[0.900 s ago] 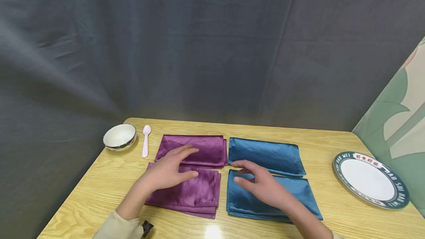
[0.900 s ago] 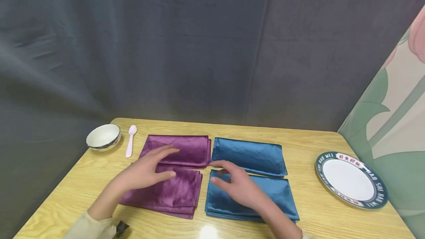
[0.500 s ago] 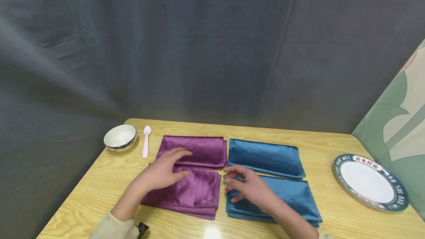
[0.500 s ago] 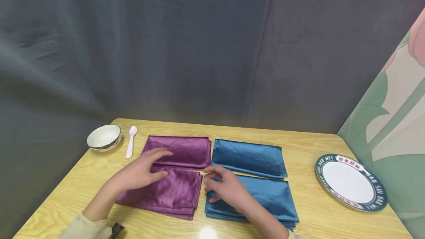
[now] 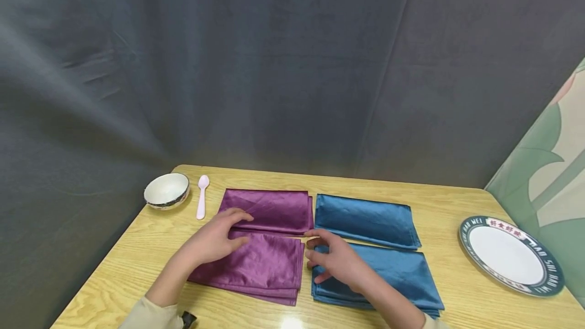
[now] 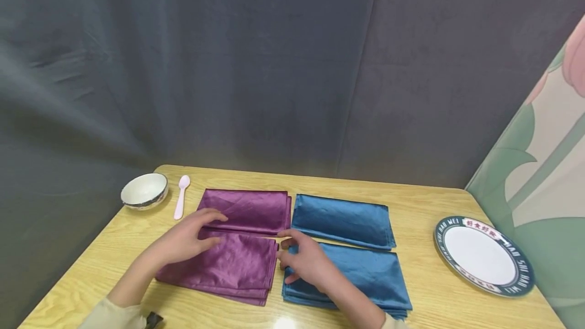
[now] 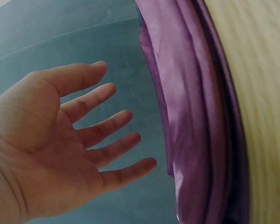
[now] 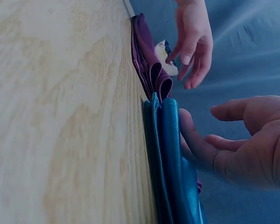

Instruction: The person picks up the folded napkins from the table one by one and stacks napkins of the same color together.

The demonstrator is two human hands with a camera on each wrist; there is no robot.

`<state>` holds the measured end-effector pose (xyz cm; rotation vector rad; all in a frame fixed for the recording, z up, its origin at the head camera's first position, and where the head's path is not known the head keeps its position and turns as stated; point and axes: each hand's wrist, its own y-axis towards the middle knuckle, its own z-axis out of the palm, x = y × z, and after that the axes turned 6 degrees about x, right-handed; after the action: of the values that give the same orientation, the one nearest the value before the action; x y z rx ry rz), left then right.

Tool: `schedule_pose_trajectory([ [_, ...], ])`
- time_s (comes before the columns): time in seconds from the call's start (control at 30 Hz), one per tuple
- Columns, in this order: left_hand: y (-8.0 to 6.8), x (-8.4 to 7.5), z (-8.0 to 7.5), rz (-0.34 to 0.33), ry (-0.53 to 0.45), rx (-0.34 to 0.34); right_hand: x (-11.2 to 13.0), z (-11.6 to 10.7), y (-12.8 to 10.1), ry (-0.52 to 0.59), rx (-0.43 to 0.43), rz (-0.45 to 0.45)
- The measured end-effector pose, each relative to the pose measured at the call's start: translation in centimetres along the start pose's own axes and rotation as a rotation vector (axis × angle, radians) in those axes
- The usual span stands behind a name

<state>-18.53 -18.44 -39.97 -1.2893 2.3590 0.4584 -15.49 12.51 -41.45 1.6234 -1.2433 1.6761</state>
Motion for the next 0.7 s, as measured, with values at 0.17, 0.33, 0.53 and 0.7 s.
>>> schedule_pose_trajectory([
  [0.17, -0.5, 1.0, -0.1, -0.030, 0.025, -0.040, -0.1, -0.3, 0.4, -0.011, 0.008, -0.012],
  [0.33, -1.1, 2.1, 0.0, -0.058, 0.026, -0.070, -0.3, -0.3, 0.9, -0.038, 0.011, -0.016],
  [0.53, -1.6, 3.0, -0.2, -0.113, -0.003, -0.086, -0.2, 0.0, 1.4, -0.055, 0.008, 0.002],
  [0.7, -1.8, 3.6, -0.3, -0.175, 0.013, -0.076, -0.3, 0.3, 1.9, -0.068, 0.004, -0.016],
])
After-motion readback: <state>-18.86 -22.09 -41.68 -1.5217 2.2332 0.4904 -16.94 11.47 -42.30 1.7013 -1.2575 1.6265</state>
